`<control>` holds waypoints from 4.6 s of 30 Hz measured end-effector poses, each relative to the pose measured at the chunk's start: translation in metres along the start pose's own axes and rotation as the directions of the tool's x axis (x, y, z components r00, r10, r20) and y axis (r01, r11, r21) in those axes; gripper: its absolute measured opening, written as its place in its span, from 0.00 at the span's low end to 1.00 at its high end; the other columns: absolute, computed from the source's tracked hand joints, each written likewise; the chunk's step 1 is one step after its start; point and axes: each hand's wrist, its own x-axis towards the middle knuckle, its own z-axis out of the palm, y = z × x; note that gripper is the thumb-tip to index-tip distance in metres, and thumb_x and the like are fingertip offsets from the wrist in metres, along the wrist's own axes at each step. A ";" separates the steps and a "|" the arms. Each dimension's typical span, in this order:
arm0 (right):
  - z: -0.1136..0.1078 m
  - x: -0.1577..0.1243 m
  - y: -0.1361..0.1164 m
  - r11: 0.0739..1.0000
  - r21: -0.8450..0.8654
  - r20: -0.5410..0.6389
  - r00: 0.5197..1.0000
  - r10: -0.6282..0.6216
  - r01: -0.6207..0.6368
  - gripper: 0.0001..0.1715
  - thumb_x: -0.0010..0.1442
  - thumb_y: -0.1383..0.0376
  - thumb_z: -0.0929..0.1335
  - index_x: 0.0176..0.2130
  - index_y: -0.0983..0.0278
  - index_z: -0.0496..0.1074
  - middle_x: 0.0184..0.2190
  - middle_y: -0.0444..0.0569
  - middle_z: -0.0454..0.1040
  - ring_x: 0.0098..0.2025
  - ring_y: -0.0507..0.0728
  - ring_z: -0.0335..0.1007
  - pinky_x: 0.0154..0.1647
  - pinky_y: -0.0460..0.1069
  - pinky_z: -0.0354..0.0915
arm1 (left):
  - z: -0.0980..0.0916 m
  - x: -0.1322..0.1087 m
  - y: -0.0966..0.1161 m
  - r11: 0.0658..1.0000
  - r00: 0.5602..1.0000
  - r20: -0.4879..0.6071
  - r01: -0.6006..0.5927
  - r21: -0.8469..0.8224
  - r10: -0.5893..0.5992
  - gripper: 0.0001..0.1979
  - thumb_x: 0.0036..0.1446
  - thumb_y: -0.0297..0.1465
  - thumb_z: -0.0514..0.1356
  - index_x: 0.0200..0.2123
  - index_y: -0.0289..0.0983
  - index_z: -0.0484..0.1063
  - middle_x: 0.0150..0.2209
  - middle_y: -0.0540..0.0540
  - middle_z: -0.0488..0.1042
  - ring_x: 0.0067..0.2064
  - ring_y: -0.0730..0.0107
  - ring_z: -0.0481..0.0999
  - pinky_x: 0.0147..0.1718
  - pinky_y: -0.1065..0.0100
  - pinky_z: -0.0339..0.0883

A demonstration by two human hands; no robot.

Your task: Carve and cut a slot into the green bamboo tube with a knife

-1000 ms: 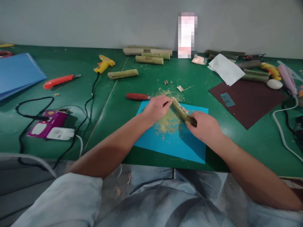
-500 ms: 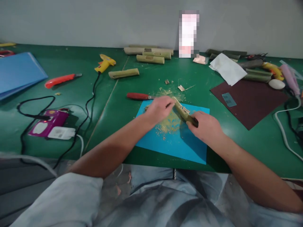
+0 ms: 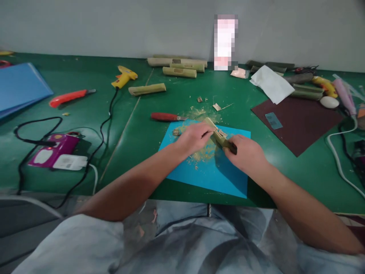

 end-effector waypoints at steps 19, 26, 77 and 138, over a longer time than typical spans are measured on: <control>-0.001 -0.001 0.000 1.000 0.006 0.009 1.000 0.005 -0.005 0.10 0.65 0.58 0.65 0.36 0.62 0.71 0.38 0.51 0.76 0.35 0.56 0.69 0.30 0.51 0.51 | -0.007 0.002 -0.007 0.999 0.997 -0.075 0.004 0.046 0.000 0.07 0.66 0.30 0.60 0.41 0.38 0.79 0.38 0.45 0.80 0.41 0.66 0.79 0.44 0.64 0.73; -0.002 0.000 -0.001 1.000 0.007 0.017 1.000 0.008 -0.008 0.10 0.65 0.58 0.65 0.36 0.62 0.71 0.38 0.51 0.77 0.35 0.56 0.69 0.30 0.51 0.51 | -0.004 0.001 -0.002 0.999 0.999 -0.002 -0.037 0.038 0.038 0.09 0.68 0.30 0.58 0.44 0.38 0.79 0.41 0.45 0.81 0.44 0.66 0.79 0.46 0.65 0.73; 0.001 -0.001 0.001 1.000 0.004 0.020 1.000 0.002 -0.002 0.11 0.66 0.57 0.65 0.37 0.62 0.71 0.38 0.50 0.76 0.35 0.56 0.69 0.30 0.51 0.51 | -0.005 -0.003 0.002 0.991 0.991 -0.094 0.107 0.077 -0.100 0.11 0.65 0.30 0.60 0.50 0.38 0.76 0.40 0.45 0.80 0.36 0.69 0.77 0.38 0.67 0.72; -0.002 -0.002 -0.004 0.999 -0.043 0.012 1.000 0.017 -0.016 0.12 0.67 0.59 0.63 0.37 0.62 0.72 0.39 0.52 0.77 0.36 0.57 0.71 0.31 0.52 0.52 | 0.006 -0.008 0.012 0.990 0.989 0.068 -0.135 0.051 0.131 0.16 0.72 0.32 0.49 0.50 0.40 0.76 0.45 0.43 0.80 0.47 0.63 0.80 0.46 0.63 0.75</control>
